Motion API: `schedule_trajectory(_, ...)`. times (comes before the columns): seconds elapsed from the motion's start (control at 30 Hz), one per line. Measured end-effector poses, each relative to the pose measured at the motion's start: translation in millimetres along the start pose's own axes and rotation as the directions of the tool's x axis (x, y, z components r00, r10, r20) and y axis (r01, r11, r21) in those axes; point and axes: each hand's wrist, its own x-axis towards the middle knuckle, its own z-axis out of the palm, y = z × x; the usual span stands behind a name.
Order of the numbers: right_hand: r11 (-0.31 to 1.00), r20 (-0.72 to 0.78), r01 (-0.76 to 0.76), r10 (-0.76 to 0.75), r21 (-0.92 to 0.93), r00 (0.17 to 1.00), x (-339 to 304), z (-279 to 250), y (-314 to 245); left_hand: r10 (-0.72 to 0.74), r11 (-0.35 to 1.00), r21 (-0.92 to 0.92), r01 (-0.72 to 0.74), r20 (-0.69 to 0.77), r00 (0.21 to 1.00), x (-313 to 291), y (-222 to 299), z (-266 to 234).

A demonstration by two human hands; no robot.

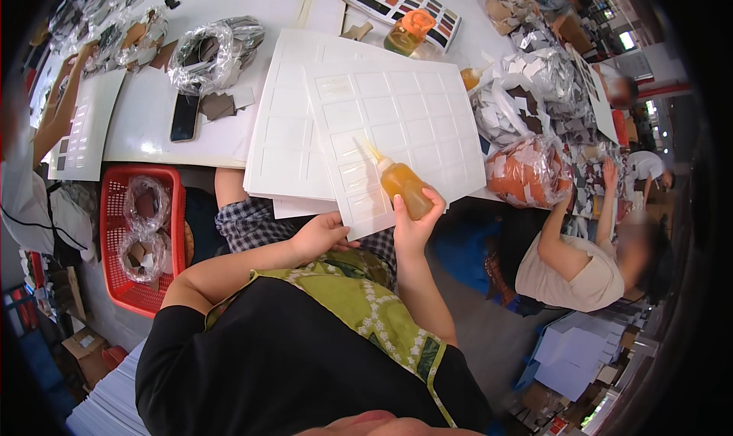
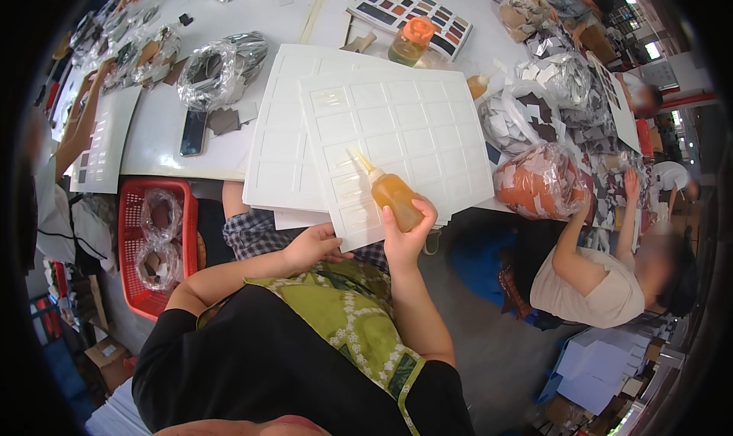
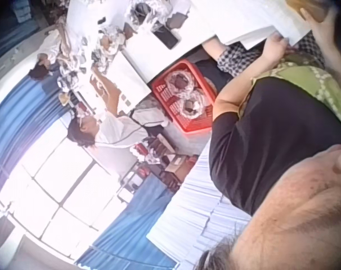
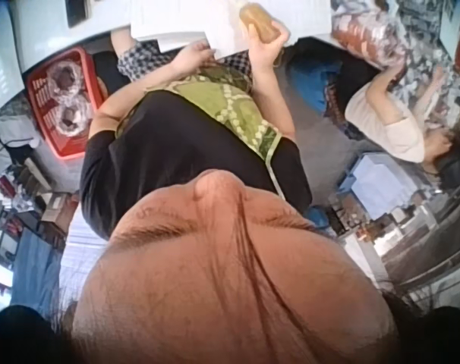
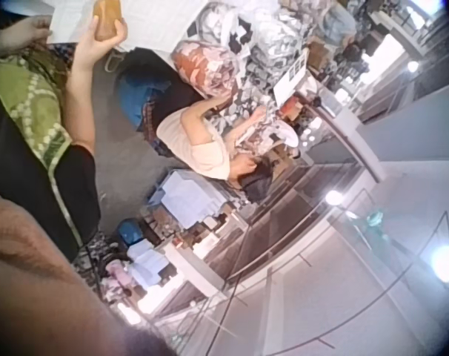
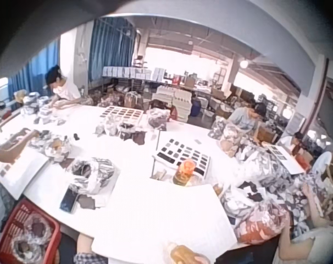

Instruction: Applying liquid adhesive from a bottle to grid patterns on white boards for sample preparation.

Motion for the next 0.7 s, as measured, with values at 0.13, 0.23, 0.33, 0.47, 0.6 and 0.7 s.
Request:
schedule_trajectory(0.13, 0.876, 0.152, 0.285, -0.244, -0.39, 0.958, 2.9, -0.7, 3.1, -0.002, 1.0, 0.021, 0.001, 0.028, 1.0, 0.6, -1.7, -4.1)
schedule_trajectory(0.23, 0.96, 0.208, 0.165, -0.117, -0.228, 0.971, -0.7, 7.6, -2.3, -0.019, 0.999, 0.041, 0.018, 0.042, 0.999, 2.9, -2.7, -6.6)
schedule_trajectory(0.33, 0.891, 0.065, -0.372, 0.368, 0.26, 0.928, 5.3, 22.2, -13.1, -0.022, 1.0, 0.017, 0.021, 0.047, 0.999, 2.8, -3.6, -8.2)
schedule_trajectory(0.47, 0.992, 0.037, 0.021, -0.016, -0.127, 0.999, 28.4, 22.4, 7.8, -0.025, 1.0, 0.021, 0.024, 0.047, 0.999, 1.3, -0.3, -7.5)
schedule_trajectory(0.6, 0.845, 0.148, 0.293, -0.254, -0.446, 0.956, 28.4, 25.6, 7.1, -0.019, 1.0, 0.022, 0.018, 0.044, 0.999, 1.5, -0.2, -8.6)
schedule_trajectory(0.7, 0.937, 0.173, 0.225, -0.183, -0.269, 0.968, 24.4, 34.9, 7.5, -0.006, 1.0, 0.018, 0.005, 0.051, 0.999, 1.9, -1.1, -9.4)
